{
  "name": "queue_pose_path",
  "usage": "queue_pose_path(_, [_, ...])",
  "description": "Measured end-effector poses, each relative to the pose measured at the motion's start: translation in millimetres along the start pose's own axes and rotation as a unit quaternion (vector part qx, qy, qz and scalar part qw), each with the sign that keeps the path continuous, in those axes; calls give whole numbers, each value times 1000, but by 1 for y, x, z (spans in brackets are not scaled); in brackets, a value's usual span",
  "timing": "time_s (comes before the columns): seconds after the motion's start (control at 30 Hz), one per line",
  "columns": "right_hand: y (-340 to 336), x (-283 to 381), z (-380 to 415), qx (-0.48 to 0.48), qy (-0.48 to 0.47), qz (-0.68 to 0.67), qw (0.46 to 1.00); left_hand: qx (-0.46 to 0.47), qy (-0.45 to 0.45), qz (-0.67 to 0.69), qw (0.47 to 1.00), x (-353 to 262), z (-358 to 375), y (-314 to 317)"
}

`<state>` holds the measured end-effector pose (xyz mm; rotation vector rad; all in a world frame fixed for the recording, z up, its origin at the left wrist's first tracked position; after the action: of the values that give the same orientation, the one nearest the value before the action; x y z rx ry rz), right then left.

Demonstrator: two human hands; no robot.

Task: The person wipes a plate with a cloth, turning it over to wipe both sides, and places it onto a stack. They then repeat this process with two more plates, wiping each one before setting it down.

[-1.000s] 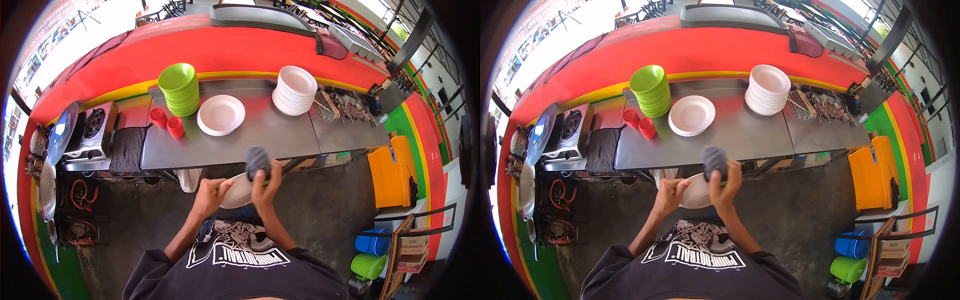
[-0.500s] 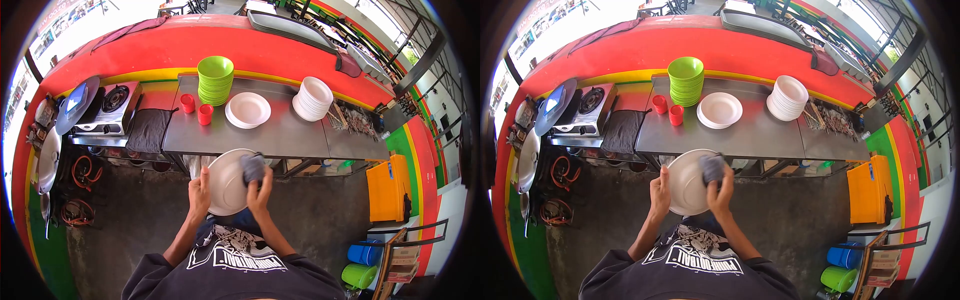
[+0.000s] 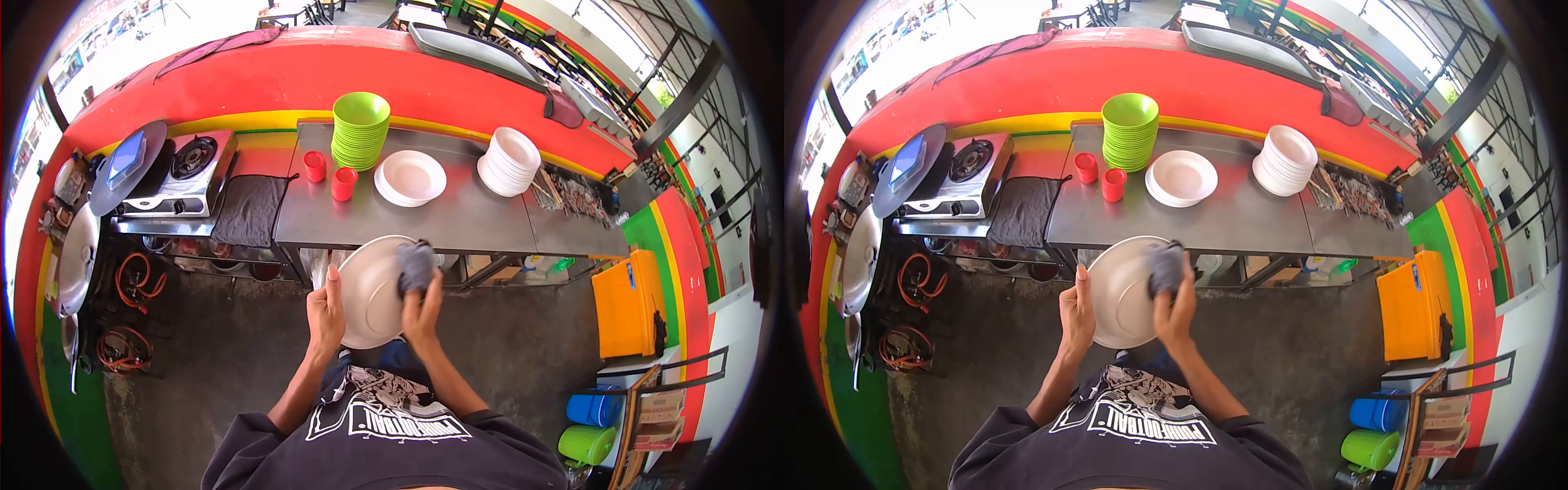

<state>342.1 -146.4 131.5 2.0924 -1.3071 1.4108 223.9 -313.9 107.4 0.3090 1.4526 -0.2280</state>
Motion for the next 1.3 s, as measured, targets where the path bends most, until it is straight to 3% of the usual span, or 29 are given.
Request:
queue_pose_path(0.1, [37, 55, 36, 72, -189, 52, 978, 6, -34, 75, 997, 0, 5, 5])
queue_pose_path(0.2, [53, 72, 53, 137, -249, 129, 950, 14, -47, 138, 989, 1, -1, 6])
queue_pose_path(0.27, [46, 68, 28, 104, -239, 119, 958, 34, -10, 162, 986, 7, 4, 1])
queue_pose_path(0.3, [41, 64, 16, 87, -231, 114, 962, 19, -8, 98, 995, 9, 9, -5])
queue_pose_path(0.37, [27, 33, -10, 24, -148, 77, 986, -7, 6, -33, 999, 7, 9, -13])
queue_pose_path(0.43, [20, -19, -24, 25, 67, -87, 994, -50, 22, 26, 998, 3, 11, -21])
queue_pose_path(0.47, [20, -47, -22, 24, 175, -167, 970, -79, 27, 58, 995, -2, 13, -25])
queue_pose_path(0.63, [31, -51, 52, -15, 91, -108, 990, -116, -7, 185, 976, 2, 3, -46])
queue_pose_path(0.77, [59, -30, 114, 112, 106, -97, 983, -156, -32, 248, 956, 14, -3, -40])
queue_pose_path(0.83, [67, -12, 119, 154, -40, 4, 987, -139, -56, 190, 970, 11, -1, -33])
queue_pose_path(0.9, [69, 5, 119, 216, -169, 121, 954, -117, -66, 156, 979, 13, -1, -24])
queue_pose_path(1.07, [52, 24, 61, 104, -219, 57, 968, -72, -28, 114, 991, 12, 1, -1])
queue_pose_path(1.17, [39, 32, 18, 59, -186, 63, 979, -47, 15, 5, 999, 13, 11, 0])
queue_pose_path(1.27, [30, -27, -7, 83, 122, -108, 983, -52, 58, -74, 994, 9, 23, 2])
queue_pose_path(1.3, [27, -31, -8, 86, 123, -102, 983, -49, 59, -88, 993, 9, 22, 2])
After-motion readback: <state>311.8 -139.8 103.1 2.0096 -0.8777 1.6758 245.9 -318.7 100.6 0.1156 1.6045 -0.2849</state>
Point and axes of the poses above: each hand's wrist, its own z-axis away from the middle knuckle, its own y-axis out of the palm, x = y × z, the point moved 7 cm from there along -z, towards the middle knuckle, and after that the axes turned 1 degree about z, right-handed, at the moved point
